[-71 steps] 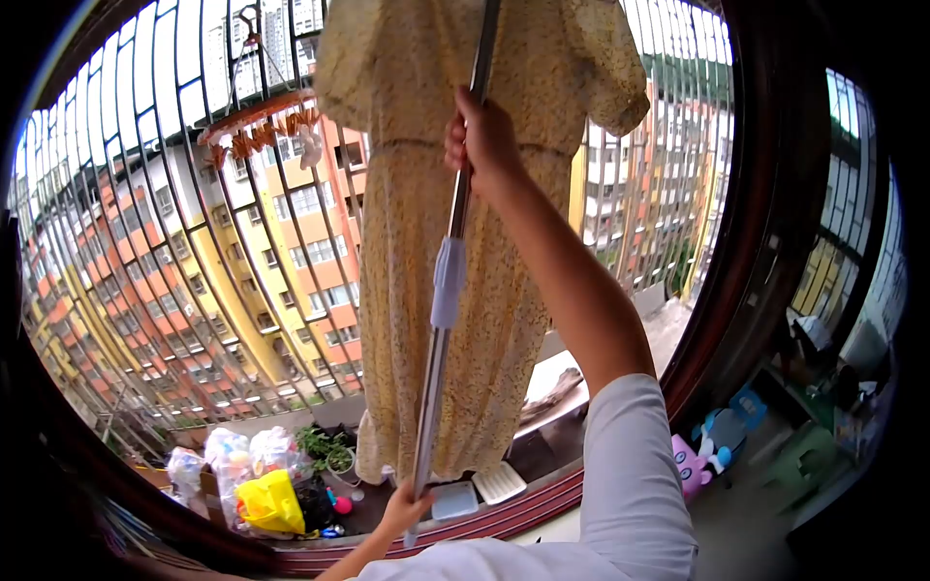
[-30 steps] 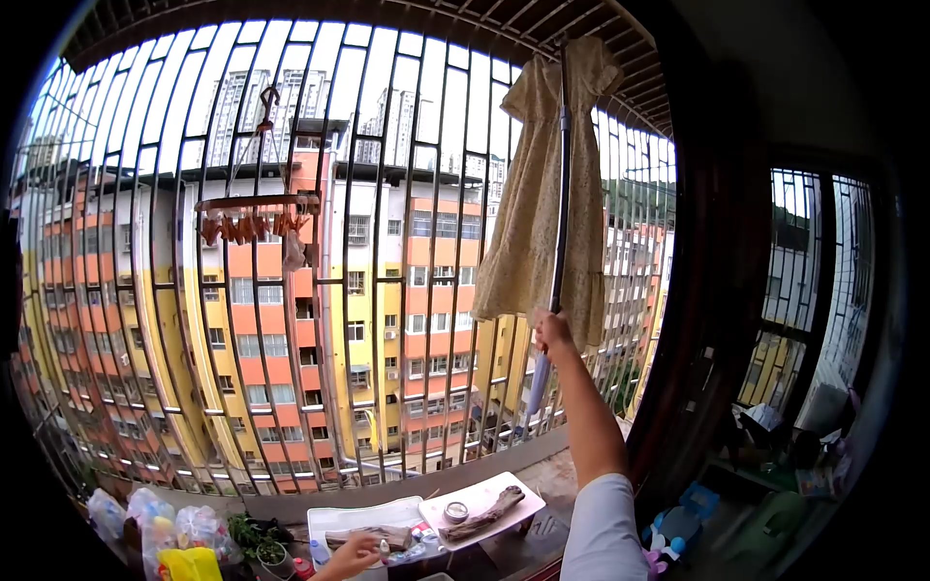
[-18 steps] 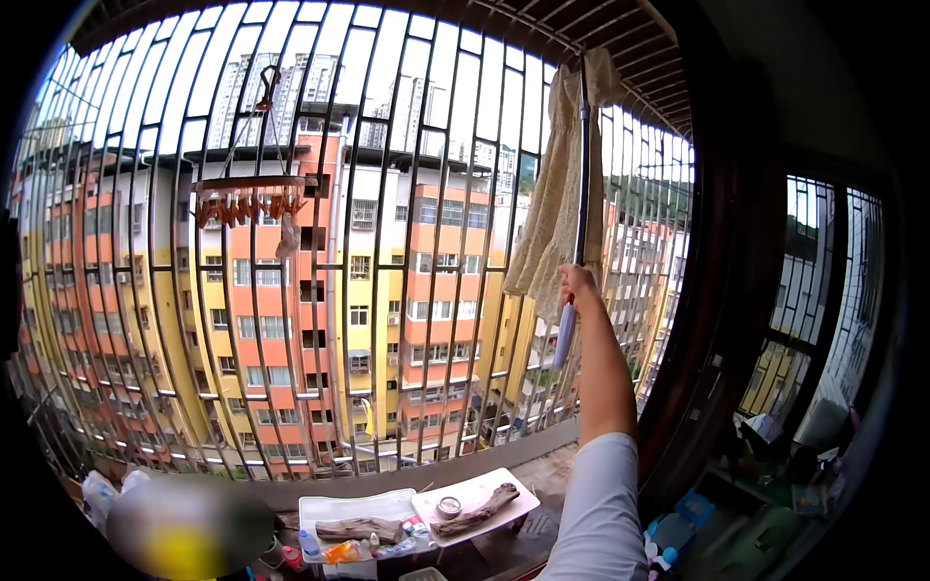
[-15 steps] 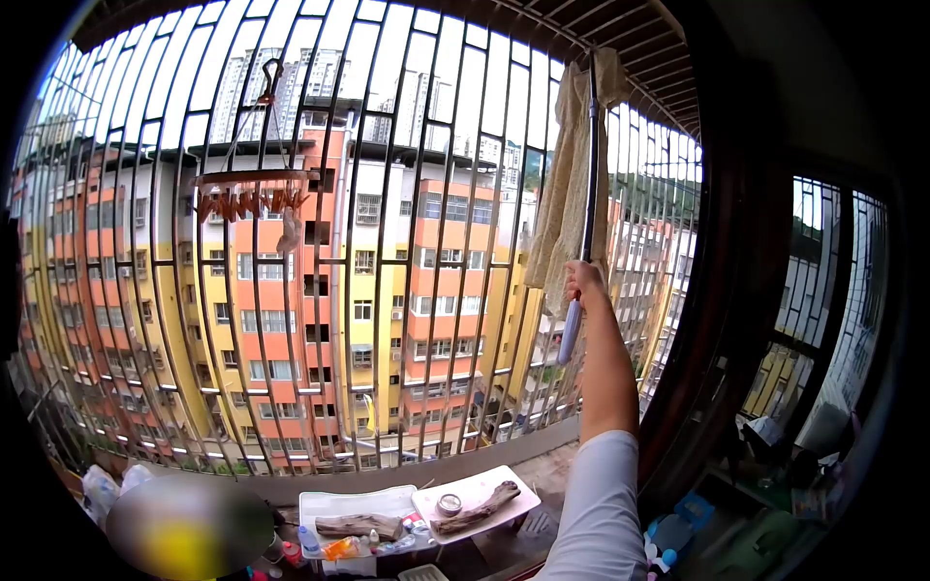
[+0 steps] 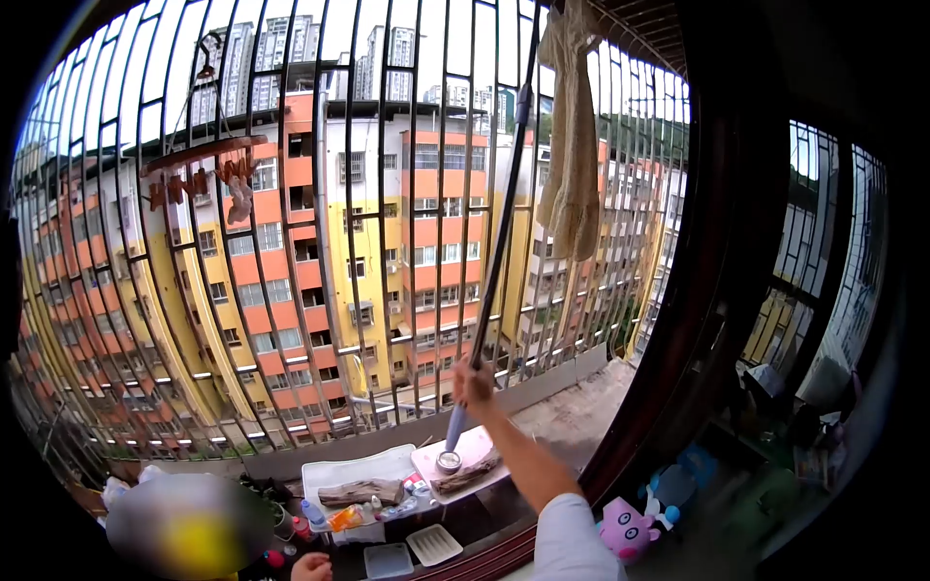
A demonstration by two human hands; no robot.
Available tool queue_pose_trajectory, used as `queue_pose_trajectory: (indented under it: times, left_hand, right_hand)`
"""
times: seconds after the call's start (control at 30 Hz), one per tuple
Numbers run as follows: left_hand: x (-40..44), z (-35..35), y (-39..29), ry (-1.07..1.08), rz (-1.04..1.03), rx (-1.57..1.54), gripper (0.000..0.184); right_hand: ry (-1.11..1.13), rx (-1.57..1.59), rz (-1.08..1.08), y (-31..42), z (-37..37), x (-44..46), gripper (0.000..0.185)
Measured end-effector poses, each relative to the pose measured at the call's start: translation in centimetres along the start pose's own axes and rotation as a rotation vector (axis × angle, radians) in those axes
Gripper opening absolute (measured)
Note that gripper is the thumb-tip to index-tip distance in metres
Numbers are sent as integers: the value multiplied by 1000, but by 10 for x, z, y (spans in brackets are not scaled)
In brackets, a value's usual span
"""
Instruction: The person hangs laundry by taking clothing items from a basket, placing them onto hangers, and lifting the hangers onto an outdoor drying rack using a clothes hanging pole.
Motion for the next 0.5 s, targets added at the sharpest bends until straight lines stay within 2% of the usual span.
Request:
queue_pose_trajectory:
  times: [0.03, 0.07, 0.1, 0.13, 0.17, 0.2, 0.23, 0.3, 0.33, 0.37, 0.43, 0.47, 0.5]
  left_hand:
    - [13, -2, -47, 88, 38, -29, 21]
    - [29, -6, -76, 141, 76, -32, 32]
    - [31, -14, -140, 98, -64, 1, 28]
    - [35, -23, -184, 65, -240, -31, 33]
    - [34, -30, -228, 83, -356, -44, 45]
    - [36, -34, -253, 120, -441, -18, 59]
    - [31, -38, -277, 144, -445, -32, 67]
    - [27, -40, -284, 124, -515, 29, 70]
    - [17, -39, -279, 143, -417, -112, 58]
    - [11, -32, -264, 89, -378, -17, 51]
    - [-12, -11, -232, 33, -280, 122, 34]
    - [-29, -5, -223, 44, -219, -19, 31]
    - [-45, 5, -214, 6, -226, -3, 28]
  right_hand:
    - [29, -35, -41, -42, 0, -30, 15]
    - [118, 23, -113, -84, -2, -62, 15]
    - [155, 29, -196, -107, -17, -104, 13]
    - [226, -52, -278, -140, -22, -141, 8]
    - [367, 63, -356, -187, -21, -174, 6]
    - [524, 7, -438, -201, -34, -210, 10]
    - [605, 2, -510, -229, -38, -245, 12]
    - [801, -77, -604, -259, -40, -306, 16]
    - [921, -155, -619, -264, -39, -332, 18]
    - [1014, -233, -561, -273, -37, -354, 19]
    - [1130, -305, -647, -280, -35, -390, 21]
    - [1195, -354, -678, -288, -34, -402, 22]
    - [1386, -399, -728, -300, -33, -410, 25]
Point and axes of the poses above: each hand's wrist, its own x-axis towards the middle knuckle, its own z-axis out of the back of the hand, y = z × x, the point moved 2 cm from there along x, towards the middle knuckle, and after that the axes turned 11 degrees about x, right-handed, at the moved point
